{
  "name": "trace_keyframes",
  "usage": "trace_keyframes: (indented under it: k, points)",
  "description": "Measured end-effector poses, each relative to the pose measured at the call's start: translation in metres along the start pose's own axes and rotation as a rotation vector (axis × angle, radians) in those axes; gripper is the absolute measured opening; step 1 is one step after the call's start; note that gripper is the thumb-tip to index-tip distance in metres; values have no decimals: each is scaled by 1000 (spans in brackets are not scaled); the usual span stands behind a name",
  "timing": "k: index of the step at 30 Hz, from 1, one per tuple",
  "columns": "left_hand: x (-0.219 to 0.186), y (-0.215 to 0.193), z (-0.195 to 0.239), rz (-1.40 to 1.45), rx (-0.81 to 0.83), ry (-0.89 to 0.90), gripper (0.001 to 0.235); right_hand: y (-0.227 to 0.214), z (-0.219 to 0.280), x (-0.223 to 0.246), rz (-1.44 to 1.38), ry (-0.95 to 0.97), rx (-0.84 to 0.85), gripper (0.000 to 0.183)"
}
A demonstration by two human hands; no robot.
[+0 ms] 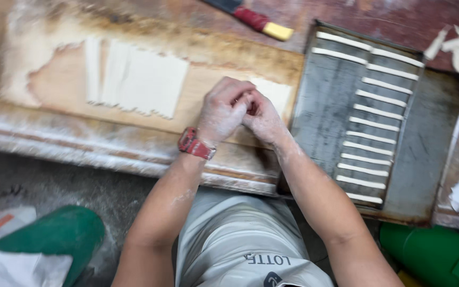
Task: The person picks up thin strips of dough from a wooden board and places them in parallel rows on a metal baking tray. The person repeats this process, filling the tray with evenly spaced dough strips.
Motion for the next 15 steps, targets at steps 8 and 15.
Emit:
trace_keyframes:
  k: [8, 15]
  points:
    - [0, 169, -87, -77, 32, -192, 9, -251, 27, 72, 635, 220, -214, 11]
    - [33, 228, -109, -415, -38, -197, 7, -321, 5, 17, 1137, 344, -170, 24]
Point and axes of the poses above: each hand's wrist, its own z-axis away from the middle knuckle, its own y-axis out of the palm, x = y × z, the point moved 7 cm from there along -z, towards the middle knuckle, and after that the axes turned 11 degrees about -y, right-handed, at the moved point
